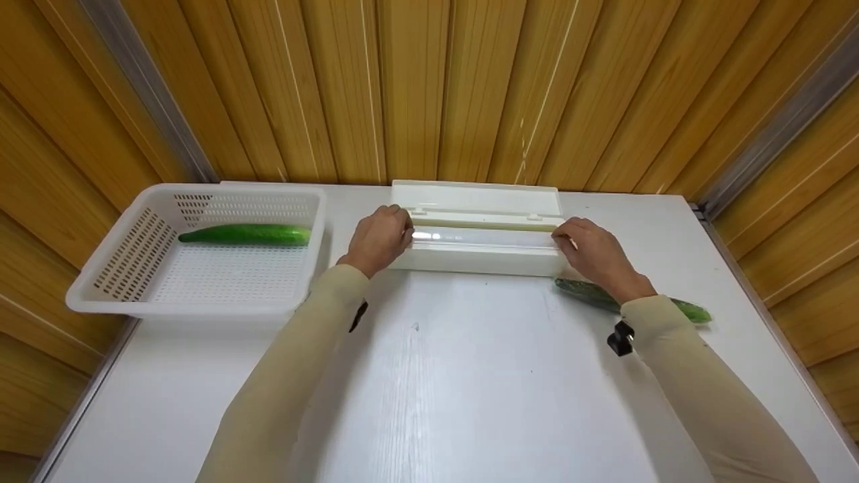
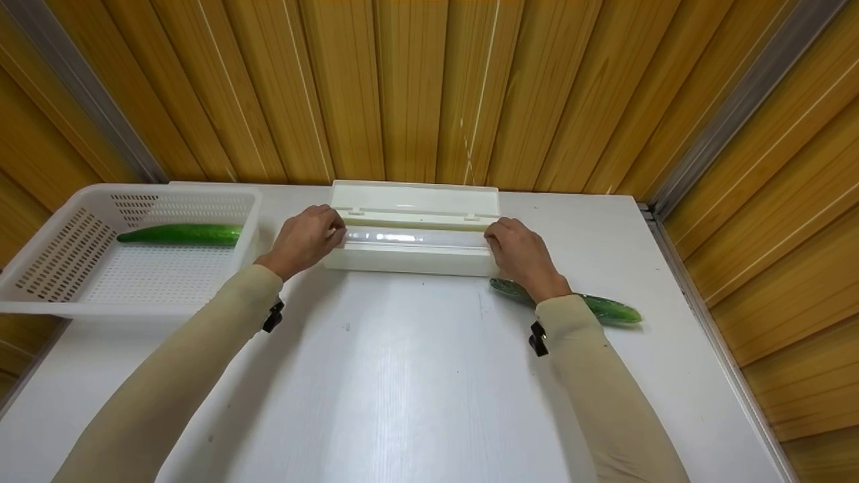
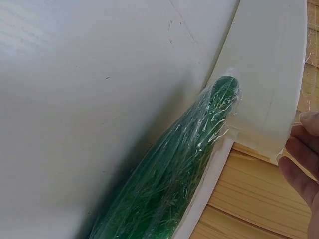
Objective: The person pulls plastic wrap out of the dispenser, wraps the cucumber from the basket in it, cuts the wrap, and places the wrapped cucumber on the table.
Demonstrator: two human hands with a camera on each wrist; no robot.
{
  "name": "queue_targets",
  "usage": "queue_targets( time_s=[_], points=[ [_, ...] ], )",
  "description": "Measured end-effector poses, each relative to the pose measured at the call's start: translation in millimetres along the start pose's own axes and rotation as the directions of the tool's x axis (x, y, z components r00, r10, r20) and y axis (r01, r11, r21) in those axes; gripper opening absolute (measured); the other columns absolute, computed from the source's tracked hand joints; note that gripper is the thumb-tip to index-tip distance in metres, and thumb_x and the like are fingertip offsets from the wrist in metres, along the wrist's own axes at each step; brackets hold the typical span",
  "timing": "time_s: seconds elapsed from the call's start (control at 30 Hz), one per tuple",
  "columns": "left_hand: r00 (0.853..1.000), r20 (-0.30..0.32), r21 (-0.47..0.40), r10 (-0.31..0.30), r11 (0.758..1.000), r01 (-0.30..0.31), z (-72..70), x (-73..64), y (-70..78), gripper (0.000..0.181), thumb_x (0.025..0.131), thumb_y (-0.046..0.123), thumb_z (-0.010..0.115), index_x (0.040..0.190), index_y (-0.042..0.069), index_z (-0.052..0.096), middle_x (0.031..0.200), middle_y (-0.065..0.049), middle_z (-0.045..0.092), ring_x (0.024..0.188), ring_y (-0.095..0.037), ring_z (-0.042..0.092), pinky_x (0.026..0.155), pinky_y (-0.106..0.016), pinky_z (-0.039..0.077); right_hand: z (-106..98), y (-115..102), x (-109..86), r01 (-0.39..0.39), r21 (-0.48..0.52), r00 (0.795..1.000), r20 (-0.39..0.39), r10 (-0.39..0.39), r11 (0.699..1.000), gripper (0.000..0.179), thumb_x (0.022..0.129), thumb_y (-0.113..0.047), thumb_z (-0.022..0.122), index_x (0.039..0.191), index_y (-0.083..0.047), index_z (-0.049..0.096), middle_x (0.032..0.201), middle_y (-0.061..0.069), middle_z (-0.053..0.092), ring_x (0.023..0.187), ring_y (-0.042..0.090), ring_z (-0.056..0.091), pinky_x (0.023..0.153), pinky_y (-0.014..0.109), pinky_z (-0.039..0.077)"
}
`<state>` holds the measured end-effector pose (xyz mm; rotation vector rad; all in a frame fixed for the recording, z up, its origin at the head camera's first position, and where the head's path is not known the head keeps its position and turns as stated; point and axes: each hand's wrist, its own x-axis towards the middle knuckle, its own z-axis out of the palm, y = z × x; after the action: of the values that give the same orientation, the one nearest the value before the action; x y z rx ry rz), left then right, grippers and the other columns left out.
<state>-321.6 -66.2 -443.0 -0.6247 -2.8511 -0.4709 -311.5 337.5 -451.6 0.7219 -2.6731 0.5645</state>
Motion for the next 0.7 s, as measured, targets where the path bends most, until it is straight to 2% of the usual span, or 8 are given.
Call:
queue_targets(
  time_s=[0.17,0.33,0.47,0.6,0.7],
  points=[
    [1.000,-0.012,-0.006,-0.014,1.000,0.014,-0.1,-0.5,0.7,0.010,0.099,0.010,0.072,0.105,0.004,0.077,0.103,-0.008,0.074,0.100,-0.025,0.068,0.084,-0.038,0.058,2.3,-0.2,-1.4,0.004,0.015,0.999,-0.054,-0.003,1.000,0.008,0.098,0.006,0.070,0.106,0.004,0.072,0.105,0.020,0.071,0.096,0.038,0.068,0.082,0.055,0.056],
    [0.999,-0.044,-0.016,-0.011,1.000,0.010,0.8,-0.9,1.2,0.007,0.097,0.006,0.074,0.104,0.004,0.077,0.098,-0.008,0.075,0.094,-0.024,0.069,0.082,-0.037,0.058,2.7,0.0,-1.5,0.017,0.033,0.995,-0.096,-0.014,0.999,0.008,0.097,0.006,0.072,0.105,0.005,0.071,0.101,0.019,0.070,0.089,0.035,0.067,0.076,0.050,0.056],
    [0.995,-0.100,-0.028,0.019,0.999,-0.022,3.1,-2.9,0.2,0.006,0.100,0.003,0.072,0.103,0.004,0.077,0.099,-0.008,0.075,0.094,-0.024,0.070,0.081,-0.037,0.059,1.7,-0.6,-3.0,-0.011,0.049,0.996,-0.090,0.016,0.999,0.008,0.099,0.006,0.070,0.106,0.005,0.071,0.101,0.018,0.070,0.088,0.032,0.065,0.075,0.048,0.054],
    [0.983,-0.174,-0.037,0.060,0.997,-0.067,5.3,-5.5,0.6,0.007,0.102,0.003,0.070,0.102,0.005,0.077,0.099,-0.008,0.077,0.096,-0.025,0.071,0.080,-0.037,0.060,-0.6,-2.4,-5.9,-0.019,0.052,0.996,-0.092,0.023,0.998,0.008,0.100,0.006,0.068,0.108,0.005,0.070,0.103,0.018,0.070,0.089,0.031,0.064,0.076,0.048,0.054],
    [0.975,-0.207,-0.052,0.076,0.995,-0.088,6.2,-8.1,2.8,0.007,0.102,0.003,0.071,0.102,0.005,0.077,0.099,-0.008,0.077,0.096,-0.025,0.071,0.081,-0.038,0.060,-1.4,-3.1,-9.2,-0.009,0.049,0.994,-0.107,0.014,0.999,0.008,0.099,0.008,0.068,0.107,0.006,0.070,0.103,0.018,0.070,0.091,0.031,0.065,0.076,0.048,0.054]
  ],
)
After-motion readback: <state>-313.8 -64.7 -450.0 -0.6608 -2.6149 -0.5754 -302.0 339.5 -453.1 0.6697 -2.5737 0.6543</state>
